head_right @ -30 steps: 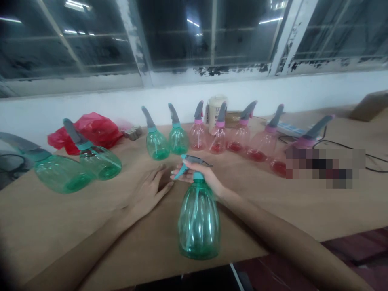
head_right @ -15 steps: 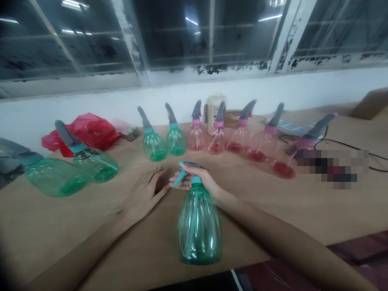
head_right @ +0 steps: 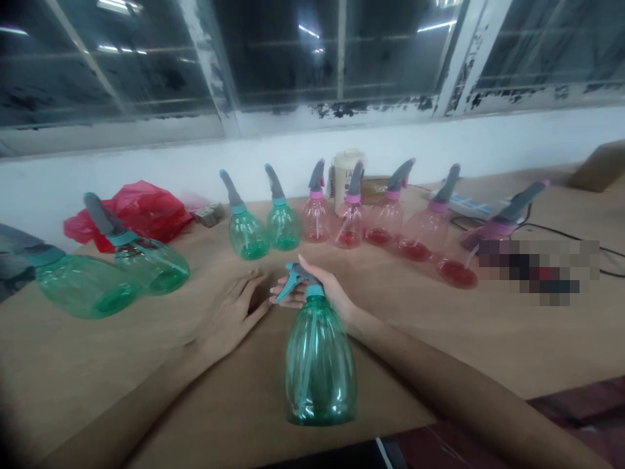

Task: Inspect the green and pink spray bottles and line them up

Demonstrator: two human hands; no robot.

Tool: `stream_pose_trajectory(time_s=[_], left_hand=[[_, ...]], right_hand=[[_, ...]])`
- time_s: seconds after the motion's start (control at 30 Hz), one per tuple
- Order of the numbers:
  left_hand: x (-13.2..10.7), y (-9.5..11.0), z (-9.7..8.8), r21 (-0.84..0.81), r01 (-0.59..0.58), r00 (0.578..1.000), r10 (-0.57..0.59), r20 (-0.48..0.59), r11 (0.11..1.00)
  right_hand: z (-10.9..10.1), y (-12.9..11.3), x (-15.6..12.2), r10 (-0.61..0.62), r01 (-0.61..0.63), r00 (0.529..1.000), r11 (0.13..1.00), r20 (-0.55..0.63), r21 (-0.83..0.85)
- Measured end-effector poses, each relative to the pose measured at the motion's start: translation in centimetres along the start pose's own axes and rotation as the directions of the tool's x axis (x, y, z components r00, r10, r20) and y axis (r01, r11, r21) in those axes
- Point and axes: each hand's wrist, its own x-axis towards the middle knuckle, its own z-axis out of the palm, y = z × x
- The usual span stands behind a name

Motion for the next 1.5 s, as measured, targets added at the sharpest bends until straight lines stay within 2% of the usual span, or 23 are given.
stream_pose_trajectory(time_s=[0.13,0.3,0.47,0.57,0.73,1.07,1.17,1.37,1.5], left_hand=[[-0.05,-0.10,0.17,0.009,-0.004,1.000,0.004,0.015,1.000],[-0.13,-0.30,0.56,0.025,-0.017,1.000,0.017,0.007,1.000],[-0.09,-0.27,0.42,0.033,-0.029,1.000,0.028,0.012,0.999],[-0.08,-0.18,0.26,0.033,-0.037,0.999,0.037,0.004,0.999],[-0.11,-0.06,0.18,0.030,-0.035,0.999,0.035,0.003,0.999],[-0.15,-0.47,0.39,0.025,-0.049,0.999,0.049,0.015,0.999],[-0.16,-0.32,0.26,0.037,-0.035,0.999,0.034,0.029,0.999],[-0.16,-0.19,0.31,0.042,-0.028,1.000,0.027,0.013,0.999],[-0.20,-0.32,0.41,0.054,-0.038,0.999,0.038,0.013,0.998]], right_hand=[[0.51,-0.06,-0.36,-0.045,0.044,0.998,0.999,-0.045,-0.025],[1.00,-0.26,-0.87,-0.136,0.121,0.988,0.973,-0.066,-0.198],[0.48,-0.28,-0.50,-0.066,0.064,0.998,0.993,-0.017,-0.095],[0.23,-0.25,-0.27,-0.024,0.022,0.999,0.997,-0.035,-0.070],[0.36,-0.25,-0.33,-0.020,0.018,0.999,0.999,-0.049,-0.048],[0.34,-0.14,-0.43,0.006,-0.003,0.999,0.998,0.036,-0.070],[0.55,-0.07,-0.52,-0.033,0.034,0.999,0.998,0.024,-0.058],[0.52,-0.58,-0.92,-0.080,0.077,0.997,0.979,-0.009,-0.188],[0.57,-0.71,-0.81,-0.062,0.063,0.998,0.992,0.011,-0.111]])
